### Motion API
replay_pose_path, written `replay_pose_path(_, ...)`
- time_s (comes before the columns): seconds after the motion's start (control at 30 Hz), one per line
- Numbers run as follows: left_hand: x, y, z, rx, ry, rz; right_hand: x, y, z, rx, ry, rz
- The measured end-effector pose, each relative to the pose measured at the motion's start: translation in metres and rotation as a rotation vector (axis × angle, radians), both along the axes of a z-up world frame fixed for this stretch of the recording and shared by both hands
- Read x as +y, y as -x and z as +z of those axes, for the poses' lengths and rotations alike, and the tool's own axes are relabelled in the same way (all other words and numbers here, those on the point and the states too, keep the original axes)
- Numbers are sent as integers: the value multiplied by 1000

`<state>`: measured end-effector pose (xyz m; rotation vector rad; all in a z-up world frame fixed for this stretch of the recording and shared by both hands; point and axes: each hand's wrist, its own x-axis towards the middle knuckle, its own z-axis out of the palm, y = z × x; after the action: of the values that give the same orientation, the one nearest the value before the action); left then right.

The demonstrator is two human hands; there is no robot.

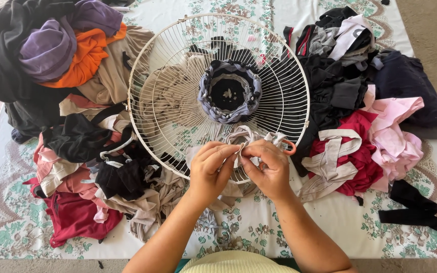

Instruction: Weaving strips of recycled fabric onto a circular metal fan guard to create a handmade rug.

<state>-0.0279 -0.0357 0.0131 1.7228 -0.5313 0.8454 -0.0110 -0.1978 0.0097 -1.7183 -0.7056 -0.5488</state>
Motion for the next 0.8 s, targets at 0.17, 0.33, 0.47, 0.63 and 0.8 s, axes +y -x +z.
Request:
replay_pose_path(0.17,5,-1,-6,49,12,-78,-3,1,0,-18,20,14)
replay_pose_path(0.33,6,2,-15,136,77,-109,-7,1,-5,54,-25,80)
replay_pose_path(0.47,3,5,-10,212,132,-137,-7,-3,-4,153,-99,137)
replay_pose_path(0.63,3,6,-13,272,164,-140,-12,-5,-24,216,-162,160)
replay_pose_path(0.8,4,5,-18,346,171,-165,-7,-3,-15,243,-210,167)
